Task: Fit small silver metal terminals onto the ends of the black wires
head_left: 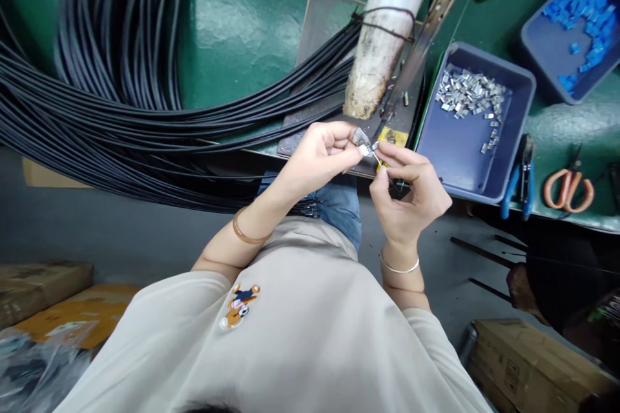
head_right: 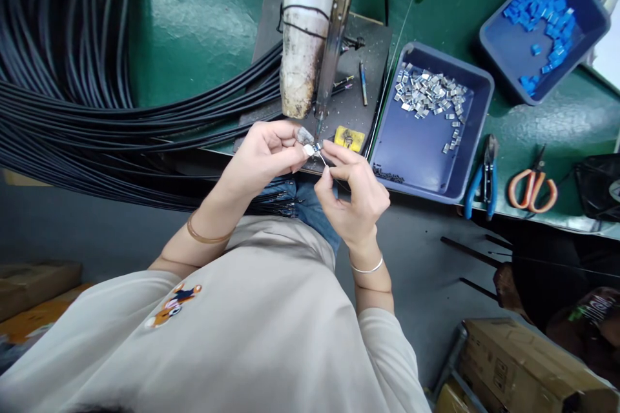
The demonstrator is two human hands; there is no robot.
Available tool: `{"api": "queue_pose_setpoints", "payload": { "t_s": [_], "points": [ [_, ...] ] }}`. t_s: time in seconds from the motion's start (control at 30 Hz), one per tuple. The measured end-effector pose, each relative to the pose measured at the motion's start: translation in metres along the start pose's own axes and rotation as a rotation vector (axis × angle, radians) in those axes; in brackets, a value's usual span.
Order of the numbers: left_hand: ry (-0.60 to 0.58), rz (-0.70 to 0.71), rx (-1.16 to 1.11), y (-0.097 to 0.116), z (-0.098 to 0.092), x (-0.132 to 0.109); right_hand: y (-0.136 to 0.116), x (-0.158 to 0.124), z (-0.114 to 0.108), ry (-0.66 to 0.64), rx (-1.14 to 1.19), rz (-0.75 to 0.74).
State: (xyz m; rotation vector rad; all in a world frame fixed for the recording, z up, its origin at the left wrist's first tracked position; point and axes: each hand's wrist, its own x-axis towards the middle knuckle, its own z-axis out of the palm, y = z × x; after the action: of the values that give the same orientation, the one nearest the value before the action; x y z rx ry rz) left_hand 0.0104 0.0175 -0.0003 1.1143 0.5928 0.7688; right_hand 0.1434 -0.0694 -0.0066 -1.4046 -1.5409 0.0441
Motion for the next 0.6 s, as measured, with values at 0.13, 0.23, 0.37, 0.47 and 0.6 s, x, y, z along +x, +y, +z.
{"api": "queue_pose_setpoints", "payload": {
  "t_s": [0.13,0.23,0.37,0.47,0.6],
  "points": [
    [0.014,-0.017,0.005,0.002,0.0007,0.001,-0.0003,0.002,-0.0002,0.001,-0.002,-0.005],
    [0.013,-0.021,-0.005,0.0038,0.0011,0.0009,-0.0014,0.0037,-0.0006,0.007,-0.008,-0.016],
    [0.008,-0.032,-0.014,0.0023,-0.0002,-0.0003,-0.0019,0.0029,-0.001,-0.013,-0.013,-0.014],
    [0.011,-0.055,0.007,0.0,-0.0015,-0.0015,-0.0015,0.0008,-0.0011,-0.036,-0.03,-0.007],
    [0.017,-0.045,0.049,-0.0009,-0.0012,-0.0028,-0.001,-0.0002,-0.0017,-0.032,-0.063,0.004]
  ]
}}
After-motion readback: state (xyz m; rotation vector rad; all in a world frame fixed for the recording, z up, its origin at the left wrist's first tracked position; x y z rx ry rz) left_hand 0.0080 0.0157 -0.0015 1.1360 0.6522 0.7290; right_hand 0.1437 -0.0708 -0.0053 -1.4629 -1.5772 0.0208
